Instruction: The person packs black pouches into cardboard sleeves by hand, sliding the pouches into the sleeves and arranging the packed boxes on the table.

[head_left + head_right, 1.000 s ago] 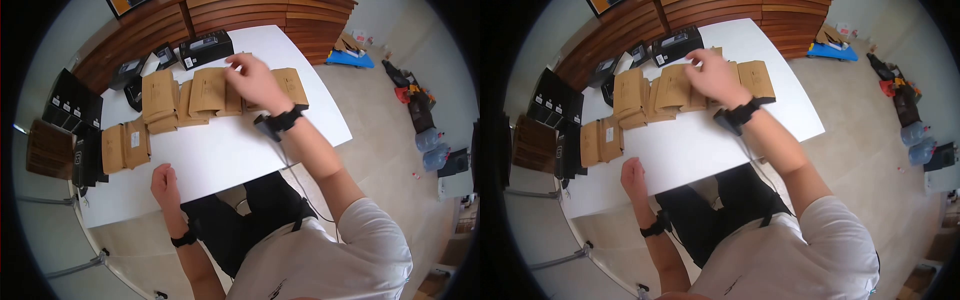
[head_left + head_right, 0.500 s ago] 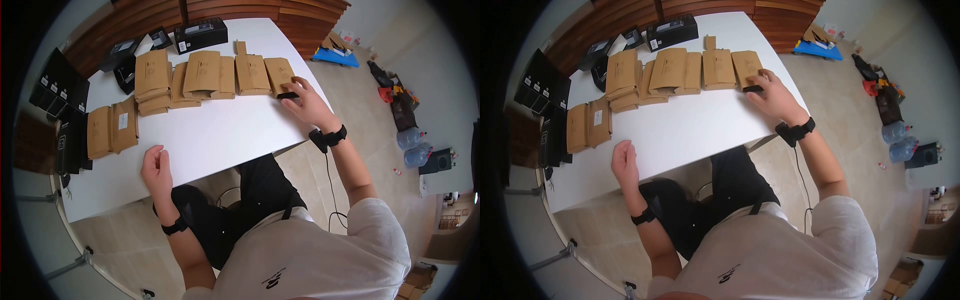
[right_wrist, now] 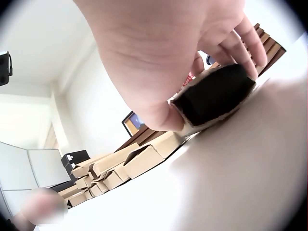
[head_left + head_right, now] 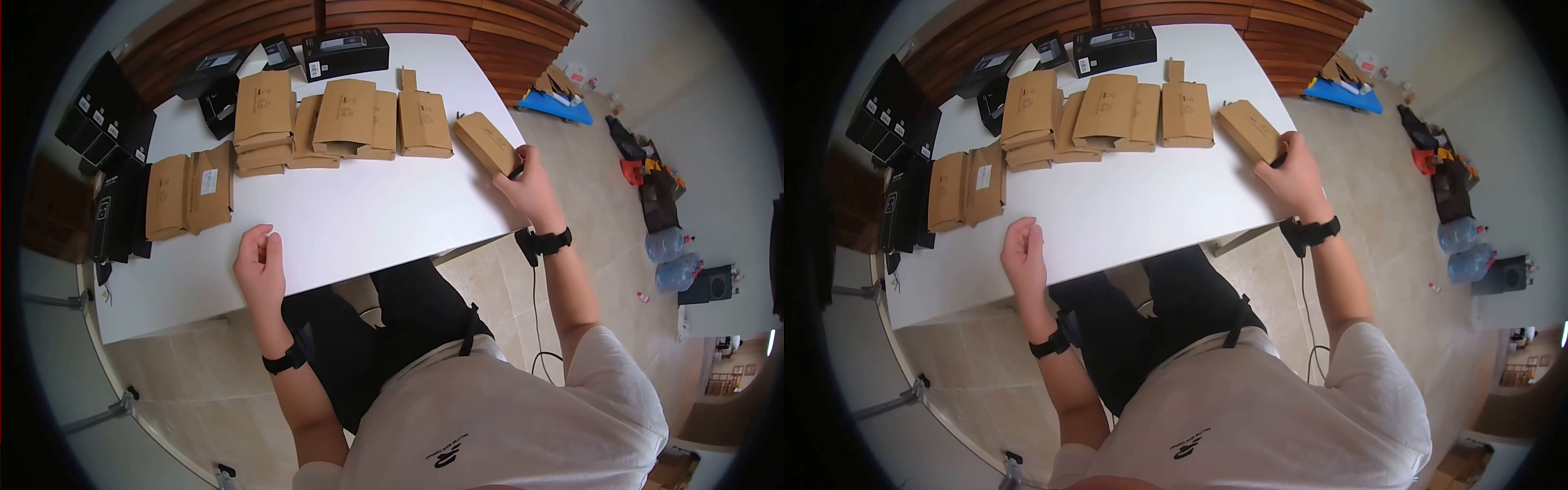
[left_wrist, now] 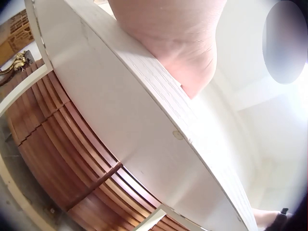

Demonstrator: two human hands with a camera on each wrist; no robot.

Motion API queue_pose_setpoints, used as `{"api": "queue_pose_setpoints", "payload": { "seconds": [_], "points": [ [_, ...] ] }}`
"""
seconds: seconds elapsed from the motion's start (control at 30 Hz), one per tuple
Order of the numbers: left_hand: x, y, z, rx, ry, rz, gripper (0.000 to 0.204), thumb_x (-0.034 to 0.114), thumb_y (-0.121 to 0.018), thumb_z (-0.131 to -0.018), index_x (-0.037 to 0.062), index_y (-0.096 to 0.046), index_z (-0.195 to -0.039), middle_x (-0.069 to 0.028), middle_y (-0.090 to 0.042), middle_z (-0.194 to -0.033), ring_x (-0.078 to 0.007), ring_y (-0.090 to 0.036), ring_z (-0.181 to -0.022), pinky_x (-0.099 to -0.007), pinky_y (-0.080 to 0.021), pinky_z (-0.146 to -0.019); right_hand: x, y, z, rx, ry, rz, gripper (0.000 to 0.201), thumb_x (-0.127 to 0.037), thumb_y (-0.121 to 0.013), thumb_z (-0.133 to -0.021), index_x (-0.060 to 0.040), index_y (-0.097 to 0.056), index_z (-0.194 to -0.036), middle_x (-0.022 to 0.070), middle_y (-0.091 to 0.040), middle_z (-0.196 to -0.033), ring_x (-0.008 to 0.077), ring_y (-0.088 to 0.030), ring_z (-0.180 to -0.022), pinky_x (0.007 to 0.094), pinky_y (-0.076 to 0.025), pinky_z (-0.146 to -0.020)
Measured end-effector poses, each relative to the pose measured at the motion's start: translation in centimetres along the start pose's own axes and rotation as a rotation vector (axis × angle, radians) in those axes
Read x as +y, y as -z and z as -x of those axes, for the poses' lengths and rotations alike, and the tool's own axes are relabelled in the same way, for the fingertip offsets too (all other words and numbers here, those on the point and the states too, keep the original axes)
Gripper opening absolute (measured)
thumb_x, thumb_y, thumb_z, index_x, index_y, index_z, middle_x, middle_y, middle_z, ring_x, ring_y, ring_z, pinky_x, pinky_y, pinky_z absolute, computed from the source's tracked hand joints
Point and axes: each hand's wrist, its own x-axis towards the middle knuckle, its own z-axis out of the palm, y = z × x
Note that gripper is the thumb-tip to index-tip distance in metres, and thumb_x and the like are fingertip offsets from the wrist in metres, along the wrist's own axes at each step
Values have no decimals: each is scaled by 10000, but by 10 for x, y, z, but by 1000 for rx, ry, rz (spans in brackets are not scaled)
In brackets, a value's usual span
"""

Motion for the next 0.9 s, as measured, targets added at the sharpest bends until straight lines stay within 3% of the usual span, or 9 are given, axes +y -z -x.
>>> {"api": "queue_pose_setpoints", "payload": {
  "seconds": [0.07,0.27,0.57,0.67,0.73,0.8,0.9],
  "points": [
    [0,0,0,2,-5,-7,124,54,-622,-923,-1,-625,-1034,26,-536,-719,-50,-473,-646,-204,-412,-597,23,-11,3,134,145,-102,708,-265,-738,-695,27,-455,-1275,258,-545,-1216,362,-594,-1071,394,-494,-906],
    [4,-2,1,5,-31,-77,130,57,-626,-921,2,-625,-1039,19,-551,-725,-54,-482,-650,-205,-417,-600,23,2,30,56,173,-76,794,-228,-730,-680,-17,-428,-1383,236,-439,-1321,364,-544,-1145,392,-467,-979],
    [3,-1,2,-1,-15,-89,132,58,-620,-928,2,-626,-1047,28,-553,-737,-53,-481,-660,-201,-412,-620,32,-15,63,74,335,-266,789,-147,-671,-657,-13,-443,-1401,184,-493,-1263,312,-546,-1145,353,-465,-968],
    [1,0,1,-3,-1,-79,132,58,-620,-926,4,-627,-1046,28,-554,-740,-51,-482,-664,-201,-412,-624,23,-6,72,74,339,-296,782,-115,-648,-639,-9,-454,-1389,168,-504,-1238,288,-541,-1130,351,-467,-928],
    [2,2,0,-3,22,-68,132,59,-622,-924,6,-628,-1044,26,-555,-741,-50,-483,-668,-201,-412,-626,17,1,72,158,512,-313,784,-103,-635,-625,-7,-459,-1383,172,-507,-1229,302,-531,-1144,371,-465,-931],
    [6,3,0,-27,15,-108,143,49,-626,-916,7,-629,-1053,20,-559,-762,-49,-488,-682,-202,-412,-628,3,11,75,107,480,-370,801,-114,-635,-598,7,-462,-1371,184,-502,-1237,327,-522,-1152,387,-442,-965],
    [-4,11,0,-120,-58,-38,223,114,-548,-953,-3,-599,-1135,-28,-615,-873,-84,-517,-730,-205,-415,-673,-34,8,74,6,680,-418,822,-150,-646,-559,29,-469,-1342,211,-496,-1251,365,-509,-1161,407,-397,-1017]
  ]
}}
